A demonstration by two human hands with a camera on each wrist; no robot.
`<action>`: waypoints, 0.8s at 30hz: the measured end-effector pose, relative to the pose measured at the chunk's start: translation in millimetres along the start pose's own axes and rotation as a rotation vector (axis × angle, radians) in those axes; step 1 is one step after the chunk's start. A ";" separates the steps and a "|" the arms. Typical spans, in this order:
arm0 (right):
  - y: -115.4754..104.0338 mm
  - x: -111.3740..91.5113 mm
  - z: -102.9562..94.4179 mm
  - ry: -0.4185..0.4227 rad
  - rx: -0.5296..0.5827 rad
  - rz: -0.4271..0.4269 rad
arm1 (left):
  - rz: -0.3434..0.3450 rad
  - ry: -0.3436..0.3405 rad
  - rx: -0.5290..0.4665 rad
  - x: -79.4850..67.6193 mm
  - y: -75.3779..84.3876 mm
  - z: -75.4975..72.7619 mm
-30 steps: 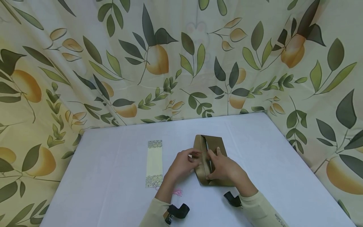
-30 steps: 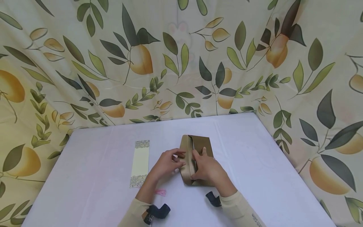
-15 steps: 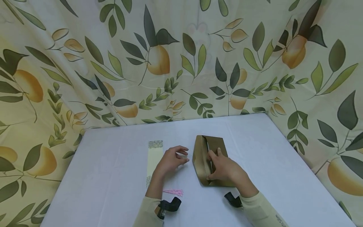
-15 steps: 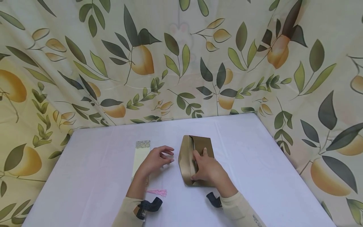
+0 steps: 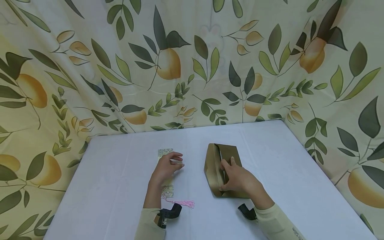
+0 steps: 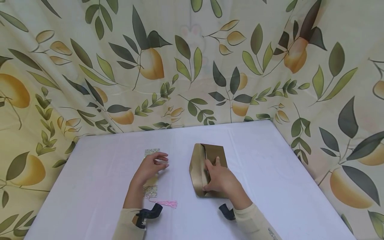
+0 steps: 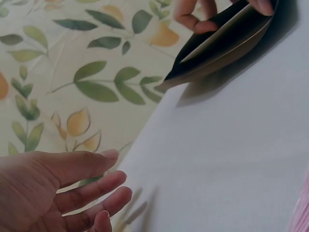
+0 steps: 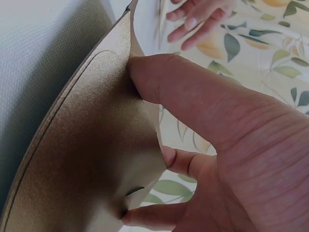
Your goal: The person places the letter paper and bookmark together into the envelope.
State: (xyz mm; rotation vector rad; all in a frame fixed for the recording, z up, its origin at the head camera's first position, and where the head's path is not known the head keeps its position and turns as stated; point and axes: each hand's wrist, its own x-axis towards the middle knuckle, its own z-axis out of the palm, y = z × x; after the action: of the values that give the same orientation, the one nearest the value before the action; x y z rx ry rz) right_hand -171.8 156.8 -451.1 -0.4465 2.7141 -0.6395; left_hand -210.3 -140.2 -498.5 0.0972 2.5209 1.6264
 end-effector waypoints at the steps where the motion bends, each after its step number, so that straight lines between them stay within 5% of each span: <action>1: 0.0 0.1 0.1 -0.001 -0.001 0.001 | -0.004 0.014 -0.001 -0.6 -1.9 -3.3; 12: 1.9 2.2 2.2 0.000 -0.017 -0.001 | -0.017 0.135 -0.017 -6.5 -18.4 -32.5; 24: 2.0 2.0 1.5 -0.006 -0.018 -0.005 | -0.141 0.277 0.136 -12.7 -25.7 -44.6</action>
State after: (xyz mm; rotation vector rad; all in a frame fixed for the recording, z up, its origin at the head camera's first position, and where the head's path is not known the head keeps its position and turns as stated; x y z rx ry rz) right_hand -173.5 157.2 -453.8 -0.4591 2.7158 -0.6149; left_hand -204.0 -192.6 -502.8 -0.3066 2.7659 1.5041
